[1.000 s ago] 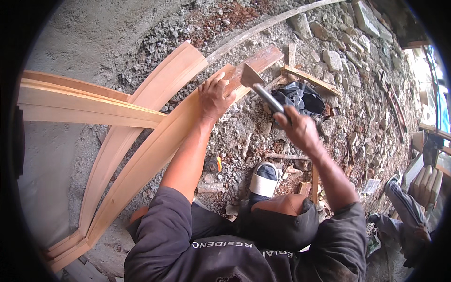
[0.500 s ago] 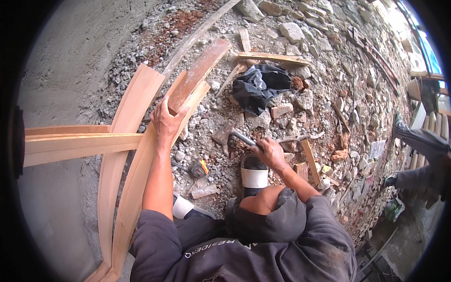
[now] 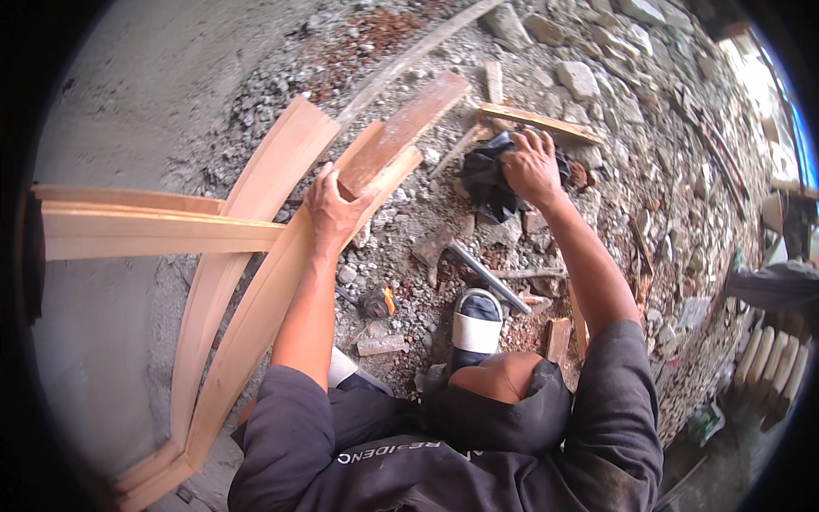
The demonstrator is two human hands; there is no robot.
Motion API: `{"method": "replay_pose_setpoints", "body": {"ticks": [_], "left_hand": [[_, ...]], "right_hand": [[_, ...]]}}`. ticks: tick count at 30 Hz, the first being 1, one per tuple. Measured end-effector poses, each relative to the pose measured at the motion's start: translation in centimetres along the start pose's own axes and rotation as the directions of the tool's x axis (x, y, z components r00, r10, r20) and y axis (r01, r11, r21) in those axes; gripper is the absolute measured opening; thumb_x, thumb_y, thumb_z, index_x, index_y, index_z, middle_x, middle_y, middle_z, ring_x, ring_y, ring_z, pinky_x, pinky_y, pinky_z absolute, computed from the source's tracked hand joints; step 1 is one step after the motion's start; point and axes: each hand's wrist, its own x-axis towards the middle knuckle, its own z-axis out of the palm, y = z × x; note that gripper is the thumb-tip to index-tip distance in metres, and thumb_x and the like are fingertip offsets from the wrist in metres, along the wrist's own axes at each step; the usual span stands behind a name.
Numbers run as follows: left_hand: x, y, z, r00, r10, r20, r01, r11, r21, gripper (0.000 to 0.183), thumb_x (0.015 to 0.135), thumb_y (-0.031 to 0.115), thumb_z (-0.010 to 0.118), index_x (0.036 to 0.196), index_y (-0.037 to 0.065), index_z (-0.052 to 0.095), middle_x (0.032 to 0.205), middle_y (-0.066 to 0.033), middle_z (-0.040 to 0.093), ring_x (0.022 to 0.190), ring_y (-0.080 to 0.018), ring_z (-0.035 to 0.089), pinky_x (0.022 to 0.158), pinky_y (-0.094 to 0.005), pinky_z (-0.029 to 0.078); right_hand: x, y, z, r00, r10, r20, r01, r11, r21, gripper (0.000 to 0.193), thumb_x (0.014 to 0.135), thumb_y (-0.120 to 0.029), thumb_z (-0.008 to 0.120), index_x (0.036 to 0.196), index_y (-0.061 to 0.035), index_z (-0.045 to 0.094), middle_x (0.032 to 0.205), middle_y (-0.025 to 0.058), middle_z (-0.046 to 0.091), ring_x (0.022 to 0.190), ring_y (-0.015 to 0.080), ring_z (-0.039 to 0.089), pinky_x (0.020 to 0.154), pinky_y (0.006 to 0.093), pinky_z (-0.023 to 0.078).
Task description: The person assembles a wooden frame by measuring, cutting, and hammering nails into wooden planks. They use a tape measure to mark lengths, a hammer to drive nails, and align the planks to form a rectangular structure.
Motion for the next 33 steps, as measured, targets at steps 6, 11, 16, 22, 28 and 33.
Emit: {"method": "replay_pose_setpoints", "body": {"ticks": [6, 11, 16, 22, 28, 33], "left_hand": [[0.0, -0.1, 0.2, 0.997, -0.05, 0.066, 0.052, 0.998, -0.033, 0.089, 0.068, 0.063, 0.072, 0.128, 0.001, 0.048, 0.14, -0.0174, 0.043, 0.132, -0.0309, 0.039, 0.11, -0.0598, 0.019], [0.1, 0.1, -0.1, 0.994, -0.055, 0.089, 0.061, 0.996, -0.063, 0.089, 0.068, 0.061, 0.073, 0.128, 0.001, 0.047, 0.14, -0.017, 0.042, 0.134, -0.0303, 0.036, 0.11, -0.0617, 0.018], [0.0, 0.3, -0.4, 0.997, -0.04, 0.073, 0.045, 0.996, -0.077, 0.085, 0.07, 0.058, 0.074, 0.128, 0.002, 0.045, 0.139, -0.0159, 0.042, 0.134, -0.0294, 0.035, 0.11, -0.0611, 0.019], [-0.1, 0.3, -0.7, 0.994, -0.071, 0.082, 0.078, 0.993, -0.087, 0.083, 0.069, 0.054, 0.076, 0.127, 0.002, 0.046, 0.139, -0.0151, 0.042, 0.134, -0.029, 0.035, 0.111, -0.0609, 0.019], [-0.2, 0.3, -0.6, 0.994, -0.07, 0.087, 0.08, 0.99, -0.113, 0.085, 0.068, 0.056, 0.076, 0.126, 0.001, 0.046, 0.138, -0.0162, 0.042, 0.133, -0.031, 0.035, 0.11, -0.0619, 0.018], [0.0, 0.2, -0.3, 0.995, -0.067, 0.074, 0.075, 0.991, -0.11, 0.082, 0.068, 0.055, 0.076, 0.124, 0.002, 0.047, 0.138, -0.0163, 0.043, 0.133, -0.0307, 0.036, 0.11, -0.0617, 0.019]], "right_hand": [[0.4, -0.2, -0.3, 0.996, 0.085, 0.01, -0.084, 0.996, -0.032, 0.015, 0.076, -0.023, 0.067, 0.089, -0.0169, 0.074, 0.131, 0.0072, 0.055, 0.126, 0.0264, 0.045, 0.112, 0.0491, 0.022], [0.8, 0.6, 0.4, 0.999, 0.032, -0.001, -0.032, 0.999, 0.004, 0.012, 0.075, -0.021, 0.067, 0.082, -0.0139, 0.073, 0.127, 0.0094, 0.057, 0.123, 0.0283, 0.047, 0.109, 0.0483, 0.025], [1.2, -0.2, -0.1, 1.0, -0.027, 0.007, 0.027, 1.0, -0.008, 0.015, 0.074, -0.019, 0.068, 0.085, -0.0102, 0.071, 0.124, 0.013, 0.057, 0.12, 0.0291, 0.049, 0.105, 0.0463, 0.03], [0.8, -0.3, -0.1, 0.999, 0.023, 0.023, -0.021, 0.997, -0.078, 0.015, 0.074, -0.017, 0.069, 0.086, -0.0075, 0.071, 0.127, 0.013, 0.057, 0.117, 0.0304, 0.051, 0.103, 0.0427, 0.034], [1.0, -0.4, 0.5, 0.998, -0.059, 0.003, 0.059, 0.989, -0.137, 0.014, 0.079, -0.011, 0.061, 0.089, -0.0025, 0.064, 0.117, 0.0151, 0.058, 0.109, 0.0329, 0.053, 0.097, 0.0435, 0.038], [0.6, -0.2, 0.6, 0.997, -0.07, -0.042, 0.065, 0.992, -0.11, 0.013, 0.08, -0.011, 0.061, 0.091, -0.0032, 0.062, 0.115, 0.0148, 0.058, 0.106, 0.0332, 0.055, 0.095, 0.044, 0.04]]}}
